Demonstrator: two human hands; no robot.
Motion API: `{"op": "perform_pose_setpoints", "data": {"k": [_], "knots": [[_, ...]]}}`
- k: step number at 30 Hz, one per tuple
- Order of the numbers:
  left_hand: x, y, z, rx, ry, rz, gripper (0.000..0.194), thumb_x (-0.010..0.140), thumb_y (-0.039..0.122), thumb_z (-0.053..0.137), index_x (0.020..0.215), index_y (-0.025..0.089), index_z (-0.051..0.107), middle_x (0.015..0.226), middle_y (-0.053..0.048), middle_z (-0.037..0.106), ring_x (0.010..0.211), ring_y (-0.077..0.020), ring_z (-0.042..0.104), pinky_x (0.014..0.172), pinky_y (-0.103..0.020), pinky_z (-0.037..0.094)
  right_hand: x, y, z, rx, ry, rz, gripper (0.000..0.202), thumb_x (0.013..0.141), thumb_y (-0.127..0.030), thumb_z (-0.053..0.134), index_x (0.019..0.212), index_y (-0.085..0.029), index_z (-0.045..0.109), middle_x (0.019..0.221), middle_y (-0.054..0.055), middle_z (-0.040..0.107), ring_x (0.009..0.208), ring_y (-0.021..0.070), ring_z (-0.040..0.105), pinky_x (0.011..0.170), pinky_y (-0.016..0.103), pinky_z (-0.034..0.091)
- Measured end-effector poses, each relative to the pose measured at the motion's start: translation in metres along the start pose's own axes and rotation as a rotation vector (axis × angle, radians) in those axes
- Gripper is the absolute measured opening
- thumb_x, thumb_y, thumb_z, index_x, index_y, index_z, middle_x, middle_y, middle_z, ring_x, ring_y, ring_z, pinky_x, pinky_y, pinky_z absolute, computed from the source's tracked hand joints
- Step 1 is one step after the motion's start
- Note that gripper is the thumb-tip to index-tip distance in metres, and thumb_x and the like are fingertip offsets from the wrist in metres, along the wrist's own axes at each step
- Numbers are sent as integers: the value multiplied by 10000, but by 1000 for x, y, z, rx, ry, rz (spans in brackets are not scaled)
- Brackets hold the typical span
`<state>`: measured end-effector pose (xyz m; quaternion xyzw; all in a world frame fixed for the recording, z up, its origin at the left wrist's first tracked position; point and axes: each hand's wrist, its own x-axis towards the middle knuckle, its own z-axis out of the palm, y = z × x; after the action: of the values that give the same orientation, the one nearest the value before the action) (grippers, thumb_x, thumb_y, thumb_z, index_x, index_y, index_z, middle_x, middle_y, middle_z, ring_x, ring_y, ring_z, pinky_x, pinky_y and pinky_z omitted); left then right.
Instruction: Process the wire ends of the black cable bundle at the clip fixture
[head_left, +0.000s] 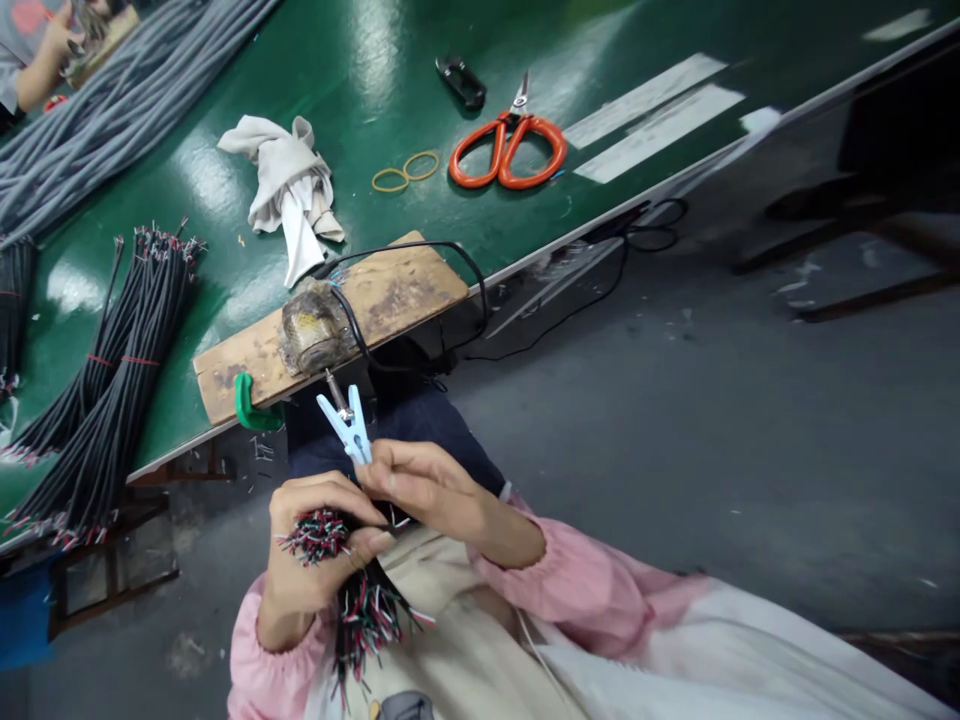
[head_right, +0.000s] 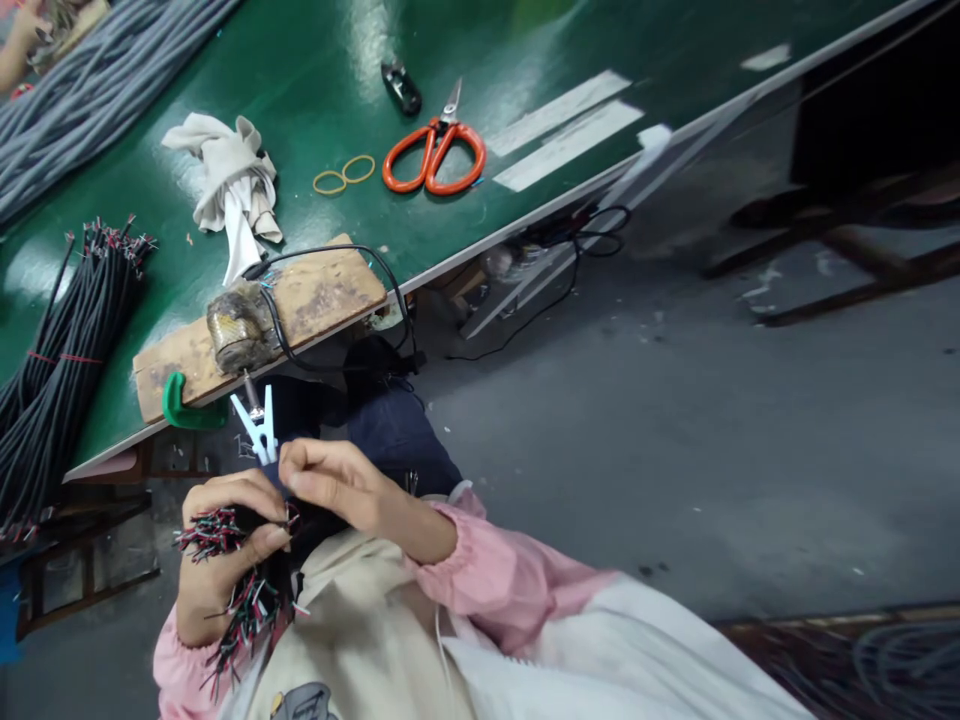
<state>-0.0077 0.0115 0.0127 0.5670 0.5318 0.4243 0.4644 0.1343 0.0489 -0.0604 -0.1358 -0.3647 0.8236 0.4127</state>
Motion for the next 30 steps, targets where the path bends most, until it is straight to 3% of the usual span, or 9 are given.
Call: {"op": "perform_pose_setpoints", "data": {"k": [4, 8, 10, 15, 20, 23, 26, 30], "knots": [[-6, 1, 4, 76, 154, 23, 83, 706, 213, 823, 647, 199, 766, 581, -21, 708, 495, -127, 634, 493, -202, 505, 20, -1, -5, -30, 228, 12, 461, 768, -590, 742, 702, -157, 599, 656, -28, 473, 610, 94, 401, 576, 232, 353], [-4, 2, 5, 115, 307, 34, 84, 683, 193, 818, 621, 205, 762, 566, -6, 704, 486, -130, 640, 473, -202, 514, 47, -5, 2, 56, 84, 57, 598, 729, -729, 671, 648, -137, 666, 611, 4, 546, 566, 92, 440, 519, 227, 373], [-2, 2, 6, 128, 338, 38, 84, 674, 185, 818, 616, 207, 762, 564, -3, 707, 480, -130, 641, 467, -202, 516, 54, -6, 6, 120, 65, 92, 599, 684, -727, 711, 631, -132, 678, 596, 9, 563, 540, 89, 456, 497, 220, 388], [3, 2, 7, 172, 348, 1, 93, 681, 183, 798, 600, 202, 756, 526, 2, 683, 436, -118, 598, 430, -202, 474, 55, -5, 9, 219, 111, 105, 520, 671, -634, 785, 610, -133, 661, 577, 1, 580, 515, 81, 482, 488, 206, 400], [4, 1, 9, 175, 362, -16, 116, 687, 183, 779, 578, 193, 742, 488, 8, 651, 433, -119, 588, 449, -208, 479, 49, 0, 5, 302, 88, 195, 532, 708, -656, 745, 689, -126, 702, 659, 43, 649, 582, 106, 557, 541, 222, 442], [2, 1, 9, 166, 348, -13, 100, 685, 157, 772, 596, 195, 748, 522, 3, 679, 447, -119, 602, 453, -200, 483, 42, 5, -3, 317, 140, 195, 560, 738, -676, 708, 641, -125, 698, 604, 35, 621, 543, 87, 490, 520, 215, 400], [-2, 1, 7, 164, 316, 2, 101, 694, 136, 770, 619, 201, 754, 548, 4, 697, 464, -114, 616, 469, -188, 489, 30, 5, -8, 239, 165, 123, 531, 758, -655, 709, 663, -132, 712, 574, 17, 601, 520, 80, 425, 511, 223, 363], [-5, -2, 6, 166, 189, -45, 131, 735, 167, 760, 605, 181, 745, 530, -14, 692, 457, -116, 611, 477, -193, 486, 9, -4, -10, -40, 90, -38, 371, 819, -530, 723, 732, -170, 739, 635, 13, 634, 598, 109, 522, 588, 252, 419]]}}
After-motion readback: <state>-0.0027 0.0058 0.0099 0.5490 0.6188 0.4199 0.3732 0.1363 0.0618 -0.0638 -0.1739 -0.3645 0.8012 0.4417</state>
